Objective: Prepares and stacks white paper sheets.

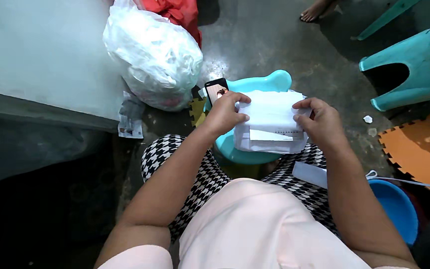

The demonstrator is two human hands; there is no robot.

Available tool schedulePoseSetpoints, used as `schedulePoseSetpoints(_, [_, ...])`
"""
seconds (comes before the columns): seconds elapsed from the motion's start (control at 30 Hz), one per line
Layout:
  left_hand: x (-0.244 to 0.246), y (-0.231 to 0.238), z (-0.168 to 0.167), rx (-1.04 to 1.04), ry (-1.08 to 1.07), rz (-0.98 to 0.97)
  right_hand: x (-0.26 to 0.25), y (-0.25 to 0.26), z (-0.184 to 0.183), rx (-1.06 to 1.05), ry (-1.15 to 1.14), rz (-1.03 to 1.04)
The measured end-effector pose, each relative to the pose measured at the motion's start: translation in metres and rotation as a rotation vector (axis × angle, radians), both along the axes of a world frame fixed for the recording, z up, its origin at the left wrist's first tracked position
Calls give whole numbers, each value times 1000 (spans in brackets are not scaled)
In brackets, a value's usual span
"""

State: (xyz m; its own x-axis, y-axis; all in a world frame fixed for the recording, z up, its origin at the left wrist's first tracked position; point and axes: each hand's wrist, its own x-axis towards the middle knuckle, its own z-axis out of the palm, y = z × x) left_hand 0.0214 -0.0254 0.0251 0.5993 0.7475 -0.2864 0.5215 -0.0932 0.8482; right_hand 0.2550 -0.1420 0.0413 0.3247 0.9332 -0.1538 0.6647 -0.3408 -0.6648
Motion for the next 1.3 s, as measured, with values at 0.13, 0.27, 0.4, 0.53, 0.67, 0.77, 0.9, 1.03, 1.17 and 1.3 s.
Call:
schedulePoseSetpoints(0.13, [1, -1, -3, -2, 53, -22, 2, 2, -4, -27, -65, 43])
schedulePoseSetpoints(0.27, [1, -5, -3, -19, 90, -10, 3, 2, -8, -63, -86, 60])
schedulePoseSetpoints(0.4, [0, -9, -4, -45, 104, 34, 4, 2, -7, -82, -84, 71])
schedulePoseSetpoints(0.53, [-2, -10, -6, -76, 122, 43, 5, 1, -6, -125, -85, 88])
schedulePoseSetpoints(0.67, [-4, -12, -8, -96, 152, 53, 9, -3, -6, -148, -110, 89])
schedulePoseSetpoints(0.77, [-12, -11, -10, -103, 231, 40, 17, -9, -7, -168, -134, 50])
schedulePoseSetpoints(0.9, [-26, -12, 4, 19, 384, 78, 33, -22, -3, -234, -197, -28])
schedulePoseSetpoints(1.03, [-21, -35, 36, 260, 220, 112, 53, -55, 6, -128, -273, -31])
schedulePoseSetpoints(1.17, [23, -90, 30, 235, -234, -271, 60, -104, 12, 33, -304, 58])
schedulePoseSetpoints(1.3, [75, -127, -6, 77, -312, -642, 39, -147, 12, 65, -279, 118])
